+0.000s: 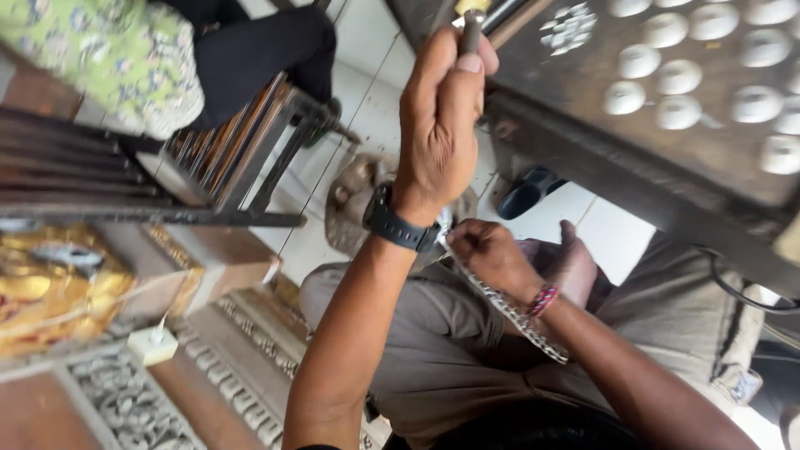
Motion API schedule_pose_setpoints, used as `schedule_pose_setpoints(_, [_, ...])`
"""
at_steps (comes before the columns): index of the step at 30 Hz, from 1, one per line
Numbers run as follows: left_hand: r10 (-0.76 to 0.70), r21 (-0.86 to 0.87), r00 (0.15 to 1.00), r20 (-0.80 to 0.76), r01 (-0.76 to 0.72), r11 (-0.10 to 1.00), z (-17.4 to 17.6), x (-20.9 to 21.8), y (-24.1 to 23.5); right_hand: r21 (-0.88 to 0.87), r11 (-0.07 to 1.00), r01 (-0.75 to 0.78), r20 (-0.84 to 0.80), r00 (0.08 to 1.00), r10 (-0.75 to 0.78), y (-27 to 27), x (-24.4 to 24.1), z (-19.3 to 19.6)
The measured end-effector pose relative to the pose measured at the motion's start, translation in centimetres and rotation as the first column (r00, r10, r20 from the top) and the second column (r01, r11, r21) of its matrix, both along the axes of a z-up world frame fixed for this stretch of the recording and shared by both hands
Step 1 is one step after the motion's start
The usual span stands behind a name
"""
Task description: The person sits on the floor and uses a hammer to strike a patterned metal strip placed on a round metal block. They repeatedly hammer the strip, pause to inspect it, and adjust its position before continuing to hammer.
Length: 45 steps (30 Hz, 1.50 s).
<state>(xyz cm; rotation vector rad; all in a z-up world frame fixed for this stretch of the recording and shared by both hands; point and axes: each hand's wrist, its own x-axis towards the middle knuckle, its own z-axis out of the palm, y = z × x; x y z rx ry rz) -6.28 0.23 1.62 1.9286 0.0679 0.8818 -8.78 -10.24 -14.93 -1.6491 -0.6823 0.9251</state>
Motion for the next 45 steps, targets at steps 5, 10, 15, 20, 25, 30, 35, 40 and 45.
schedule_pose_setpoints(5, [-0.115,-0.450,0.993,0.042,0.121,0.885,-3.0,-6.7,1.7,-0.097,0.995,0.029,-0.051,0.998,-0.034,0.2,0.4,1.2])
schedule_pose_setpoints(10, [0.162,-0.453,0.979,-0.127,-0.203,0.868,-6.3,-11.0,2.5,-0.090,0.987,0.134,-0.002,0.991,-0.135,0.6,-0.1,1.9])
schedule_pose_setpoints(15, [0.216,-0.172,0.936,-0.279,-0.270,0.947,-11.0,-13.2,1.9,-0.157,0.978,0.135,0.062,0.990,-0.127,1.2,-0.4,2.8])
schedule_pose_setpoints(20, [0.303,0.414,0.940,-0.160,-0.214,0.884,-13.8,-13.3,1.8,-0.480,0.875,0.059,0.314,0.943,0.109,2.0,0.3,7.1])
schedule_pose_setpoints(25, [0.320,0.378,0.944,-0.083,-0.267,0.887,-12.9,-13.6,1.9,-0.203,0.979,0.029,0.763,0.631,0.139,5.7,4.0,4.2])
schedule_pose_setpoints(30, [0.317,0.359,0.946,-0.064,-0.274,0.892,-13.6,-13.9,1.7,-0.264,0.932,-0.247,0.667,0.652,0.362,8.9,4.8,4.5])
schedule_pose_setpoints(35, [0.310,0.353,0.950,-0.035,-0.279,0.893,-13.2,-14.1,1.8,-0.552,0.829,-0.087,0.797,0.237,0.555,8.3,7.8,-4.5])
schedule_pose_setpoints(40, [0.309,0.351,0.951,-0.030,-0.279,0.894,-14.2,-13.7,1.8,-0.502,0.865,0.029,0.814,0.354,0.460,10.5,6.4,0.5])
schedule_pose_setpoints(45, [0.290,0.310,0.953,-0.083,-0.252,0.917,-14.6,-14.0,1.5,-0.472,0.876,0.094,0.616,0.746,0.252,9.8,4.3,4.1])
